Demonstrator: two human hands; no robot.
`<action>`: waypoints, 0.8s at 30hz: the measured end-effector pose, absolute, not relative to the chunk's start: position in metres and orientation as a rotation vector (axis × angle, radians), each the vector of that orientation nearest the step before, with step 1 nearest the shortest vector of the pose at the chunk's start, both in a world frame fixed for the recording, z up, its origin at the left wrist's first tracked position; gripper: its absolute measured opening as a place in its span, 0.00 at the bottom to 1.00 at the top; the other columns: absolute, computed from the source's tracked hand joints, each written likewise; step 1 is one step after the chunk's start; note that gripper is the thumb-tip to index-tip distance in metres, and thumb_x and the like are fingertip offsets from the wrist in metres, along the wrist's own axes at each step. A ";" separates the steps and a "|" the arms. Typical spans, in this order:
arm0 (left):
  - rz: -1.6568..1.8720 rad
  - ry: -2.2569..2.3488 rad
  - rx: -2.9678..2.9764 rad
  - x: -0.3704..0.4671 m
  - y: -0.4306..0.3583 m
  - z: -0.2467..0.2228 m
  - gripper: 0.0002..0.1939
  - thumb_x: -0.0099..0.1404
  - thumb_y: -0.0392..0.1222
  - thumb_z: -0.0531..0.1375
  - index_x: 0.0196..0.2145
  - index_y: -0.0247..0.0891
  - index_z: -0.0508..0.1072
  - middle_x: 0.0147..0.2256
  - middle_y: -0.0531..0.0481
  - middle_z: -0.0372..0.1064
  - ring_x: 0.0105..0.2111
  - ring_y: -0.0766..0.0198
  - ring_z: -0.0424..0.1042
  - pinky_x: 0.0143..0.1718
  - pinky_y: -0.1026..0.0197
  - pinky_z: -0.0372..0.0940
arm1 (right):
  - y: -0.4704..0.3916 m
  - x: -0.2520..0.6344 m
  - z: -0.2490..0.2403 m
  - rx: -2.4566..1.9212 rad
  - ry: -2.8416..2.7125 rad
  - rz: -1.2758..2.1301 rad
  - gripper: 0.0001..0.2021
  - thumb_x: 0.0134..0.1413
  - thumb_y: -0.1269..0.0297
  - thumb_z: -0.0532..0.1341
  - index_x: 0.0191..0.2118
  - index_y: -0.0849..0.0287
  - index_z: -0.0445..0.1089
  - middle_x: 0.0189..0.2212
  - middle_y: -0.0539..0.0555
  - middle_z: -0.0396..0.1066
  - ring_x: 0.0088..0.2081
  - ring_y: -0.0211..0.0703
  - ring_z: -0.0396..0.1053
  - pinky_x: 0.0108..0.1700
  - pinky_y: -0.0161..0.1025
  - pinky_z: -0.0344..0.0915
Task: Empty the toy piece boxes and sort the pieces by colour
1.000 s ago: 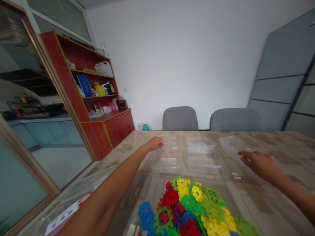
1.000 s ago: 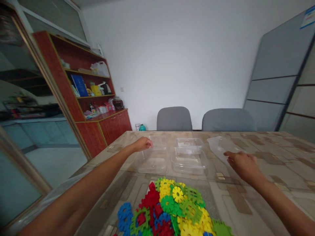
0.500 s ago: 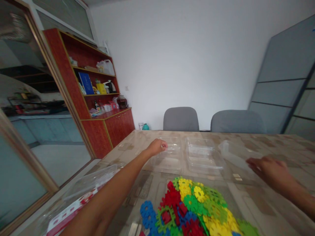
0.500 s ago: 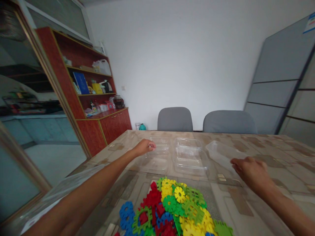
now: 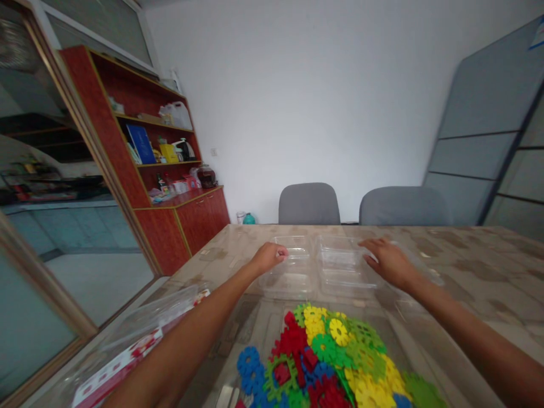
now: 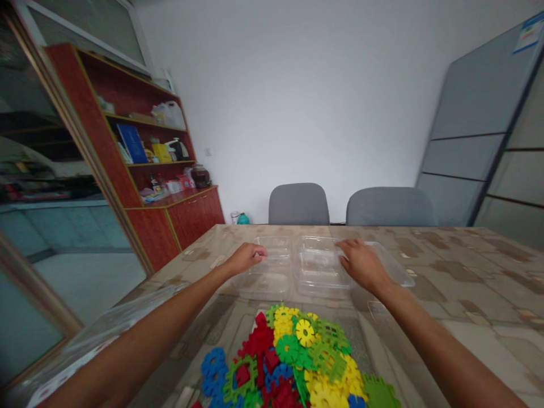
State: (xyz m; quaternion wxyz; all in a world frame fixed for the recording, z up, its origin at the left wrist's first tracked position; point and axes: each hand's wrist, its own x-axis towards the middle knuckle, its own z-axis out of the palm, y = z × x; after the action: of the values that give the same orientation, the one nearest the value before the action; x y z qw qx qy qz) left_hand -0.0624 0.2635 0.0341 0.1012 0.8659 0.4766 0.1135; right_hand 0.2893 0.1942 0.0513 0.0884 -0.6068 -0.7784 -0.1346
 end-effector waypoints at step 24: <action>0.391 1.451 2.620 -0.065 0.250 0.035 0.14 0.70 0.44 0.58 0.51 0.35 0.69 0.49 0.43 0.68 0.45 0.56 0.71 0.45 0.49 0.69 | 0.239 0.262 0.043 -1.824 -2.589 -0.098 0.15 0.64 0.60 0.60 0.53 0.59 0.67 0.51 0.57 0.69 0.47 0.48 0.71 0.47 0.51 0.70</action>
State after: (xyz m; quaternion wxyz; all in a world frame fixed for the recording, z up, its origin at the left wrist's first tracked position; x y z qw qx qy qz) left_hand -0.0649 0.2502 0.0346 0.0604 0.8658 0.4796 0.1292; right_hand 0.2615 0.2393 0.0433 -0.0137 -0.5756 -0.8170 -0.0308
